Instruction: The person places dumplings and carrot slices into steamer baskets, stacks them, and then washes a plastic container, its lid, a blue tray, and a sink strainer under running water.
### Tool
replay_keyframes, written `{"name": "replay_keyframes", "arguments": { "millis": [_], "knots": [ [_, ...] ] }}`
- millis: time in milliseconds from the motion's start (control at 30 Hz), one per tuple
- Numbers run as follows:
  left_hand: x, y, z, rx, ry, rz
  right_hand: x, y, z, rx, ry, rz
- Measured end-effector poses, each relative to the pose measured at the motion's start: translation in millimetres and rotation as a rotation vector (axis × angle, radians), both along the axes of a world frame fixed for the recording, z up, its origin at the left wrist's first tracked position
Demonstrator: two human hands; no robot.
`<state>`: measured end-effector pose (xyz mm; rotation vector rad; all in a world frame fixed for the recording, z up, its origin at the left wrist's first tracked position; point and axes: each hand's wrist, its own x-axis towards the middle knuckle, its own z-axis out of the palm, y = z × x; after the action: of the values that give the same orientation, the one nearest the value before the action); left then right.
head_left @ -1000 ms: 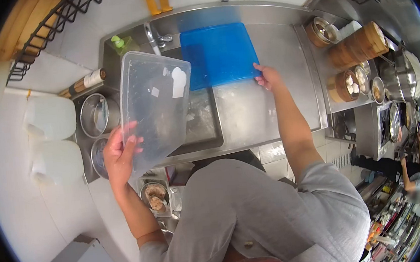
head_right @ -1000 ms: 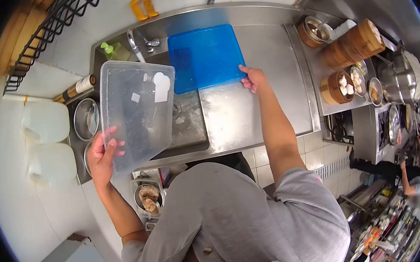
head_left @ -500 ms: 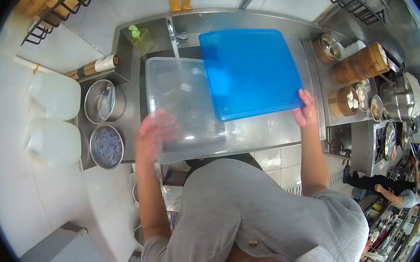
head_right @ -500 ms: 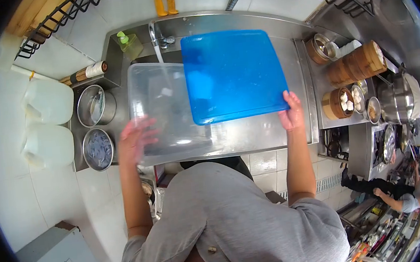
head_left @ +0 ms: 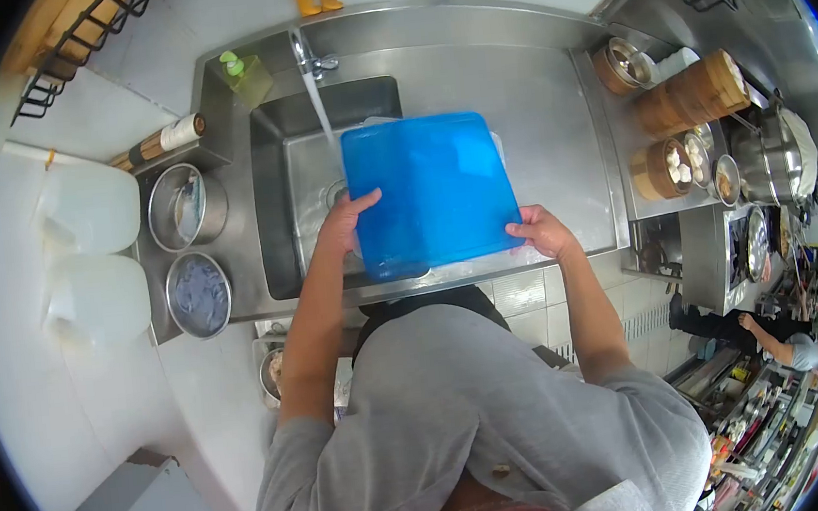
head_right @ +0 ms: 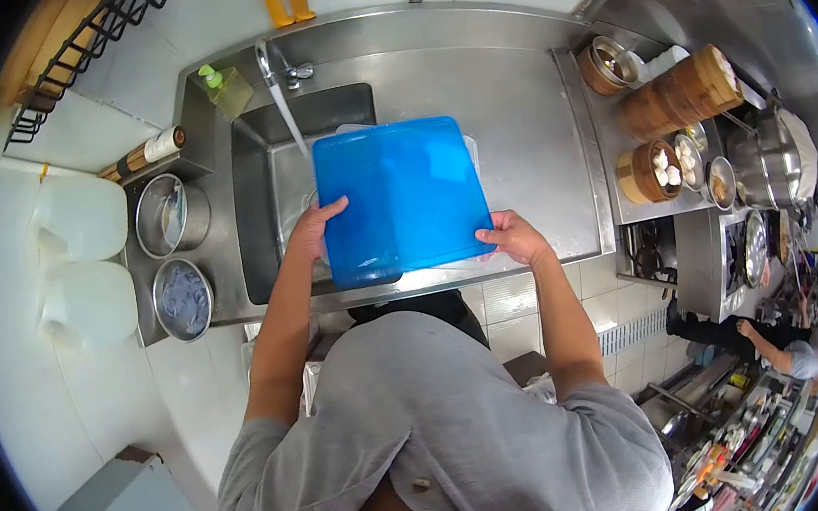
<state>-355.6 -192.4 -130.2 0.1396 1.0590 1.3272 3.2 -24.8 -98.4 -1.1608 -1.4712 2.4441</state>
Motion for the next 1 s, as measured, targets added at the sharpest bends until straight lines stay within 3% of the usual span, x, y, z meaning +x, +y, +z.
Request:
{"name": "replay_keyframes", "arguments": {
  "millis": [100, 200, 333, 367, 433, 500, 600, 700, 800, 900, 933, 1000],
  "knots": [
    [-27.2, -29.3, -23.5, 0.005, -0.035, 0.055, -28.9, 9.8, -3.3, 0.186, -0.195, 0.267],
    [-44.7, -78.2, 4.0, -0.010, 0.075, 0.257, -81.6, 14.1, -1.2, 0.999, -0.395, 0.680],
    [-85.7, -120.5, 41.7, -0.072, 0.215, 0.264, -227.0, 24.0, -7.9, 1.132, -0.114, 0.207],
    [-96.6, -118.4, 45.4, -0.069, 0.262, 0.247, -272.0, 29.3, -2.1, 1.003, -0.140, 0.284],
    [-110.6, -109.7, 51.2, -0.068, 0.373, 0.212, -349.8, 17.4, 4.6, 0.205, 0.183, -0.012],
    [-112.0, -96.2, 52.9, -0.082, 0.489, 0.180, -390.5, 21.4, 22.3, -0.175, 0.247, 0.139],
    [-123.3, -78.6, 29.9, -0.160, 0.681, 0.123, -405.5, 36.3, 30.2, -0.278, 0.244, 0.420],
    [-127.0, -52.2, -0.7, -0.282, 0.923, 0.062, -418.4, 32.3, 5.1, -0.147, 0.140, -0.046],
    [-131.3, -19.7, -17.0, -0.387, 1.236, -0.066, -406.1, 41.5, 9.8, -0.427, 0.200, 0.329],
    [-124.1, -3.1, -22.9, -0.388, 1.340, -0.121, -415.0, 34.4, 0.2, -0.030, 0.064, 0.039],
    [-124.3, 1.3, -22.1, -0.374, 1.340, -0.118, -408.5, 34.8, 11.0, -0.203, 0.216, 0.190],
    [-117.0, 0.8, -0.8, -0.386, 1.538, -0.145, -409.6, 48.2, 10.2, -0.101, 0.248, 0.197]
  ]
}}
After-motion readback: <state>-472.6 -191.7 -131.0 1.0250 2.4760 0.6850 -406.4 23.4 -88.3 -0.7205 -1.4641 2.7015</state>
